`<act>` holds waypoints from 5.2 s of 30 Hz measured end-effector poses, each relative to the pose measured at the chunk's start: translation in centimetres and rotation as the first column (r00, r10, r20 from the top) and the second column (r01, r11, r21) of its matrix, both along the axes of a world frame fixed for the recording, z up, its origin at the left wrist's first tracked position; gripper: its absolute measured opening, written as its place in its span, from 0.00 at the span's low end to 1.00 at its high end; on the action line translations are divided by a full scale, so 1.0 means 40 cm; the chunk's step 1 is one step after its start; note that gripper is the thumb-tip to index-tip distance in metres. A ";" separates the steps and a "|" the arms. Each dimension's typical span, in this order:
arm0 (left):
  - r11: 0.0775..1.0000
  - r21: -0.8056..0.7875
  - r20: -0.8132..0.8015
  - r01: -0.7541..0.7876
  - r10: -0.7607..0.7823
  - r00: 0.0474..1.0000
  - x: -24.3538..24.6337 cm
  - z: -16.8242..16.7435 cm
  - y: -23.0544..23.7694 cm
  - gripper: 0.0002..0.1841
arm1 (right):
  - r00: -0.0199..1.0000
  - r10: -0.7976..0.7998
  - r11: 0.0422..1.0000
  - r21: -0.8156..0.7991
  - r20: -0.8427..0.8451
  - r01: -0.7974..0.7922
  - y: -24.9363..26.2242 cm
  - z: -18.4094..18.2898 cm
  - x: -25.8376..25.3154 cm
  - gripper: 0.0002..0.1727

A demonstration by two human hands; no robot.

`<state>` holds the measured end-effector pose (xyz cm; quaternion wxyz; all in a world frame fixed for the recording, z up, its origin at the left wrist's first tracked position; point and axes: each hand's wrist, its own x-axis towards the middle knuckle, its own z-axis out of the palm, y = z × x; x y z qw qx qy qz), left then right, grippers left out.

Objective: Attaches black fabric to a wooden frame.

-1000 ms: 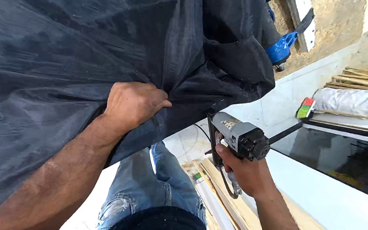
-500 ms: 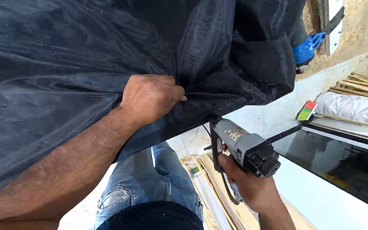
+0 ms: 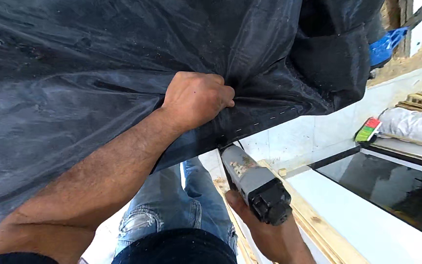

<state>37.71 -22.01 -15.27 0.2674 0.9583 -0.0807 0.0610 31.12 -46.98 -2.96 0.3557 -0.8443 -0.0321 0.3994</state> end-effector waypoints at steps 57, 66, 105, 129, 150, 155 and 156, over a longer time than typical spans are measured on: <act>0.975 0.016 0.089 0.222 -0.223 0.971 -0.223 -0.005 0.317 0.21 | 0.999 -0.015 0.998 0.064 -0.046 0.018 0.250 -0.001 -0.328 0.25; 0.976 -0.017 0.073 0.217 -0.216 0.974 -0.218 -0.005 0.315 0.20 | 0.997 0.078 0.997 0.012 -0.001 -0.078 0.345 0.016 -0.423 0.30; 0.993 0.005 0.148 0.119 -0.118 0.982 -0.564 0.009 0.587 0.19 | 0.971 -0.238 0.967 0.085 -0.014 0.239 0.427 -0.005 -0.517 0.22; 0.981 0.028 0.147 0.193 -0.195 0.970 -0.542 0.003 0.613 0.18 | 0.999 0.051 0.993 0.104 -0.009 -0.050 0.514 -0.014 -0.627 0.29; 0.979 0.091 -0.062 -0.182 0.187 0.980 -0.796 0.068 0.767 0.15 | 0.983 -0.175 0.984 0.036 0.060 0.173 0.638 0.000 -0.780 0.21; 0.965 0.014 0.015 -0.261 0.260 0.965 -0.806 0.053 0.733 0.16 | 0.973 -0.229 0.973 -0.019 0.023 0.230 0.652 0.008 -0.790 0.24; 0.965 0.004 0.024 -0.262 0.262 0.965 -0.808 0.054 0.731 0.16 | 0.972 -0.233 0.972 -0.016 0.017 0.233 0.653 0.009 -0.789 0.24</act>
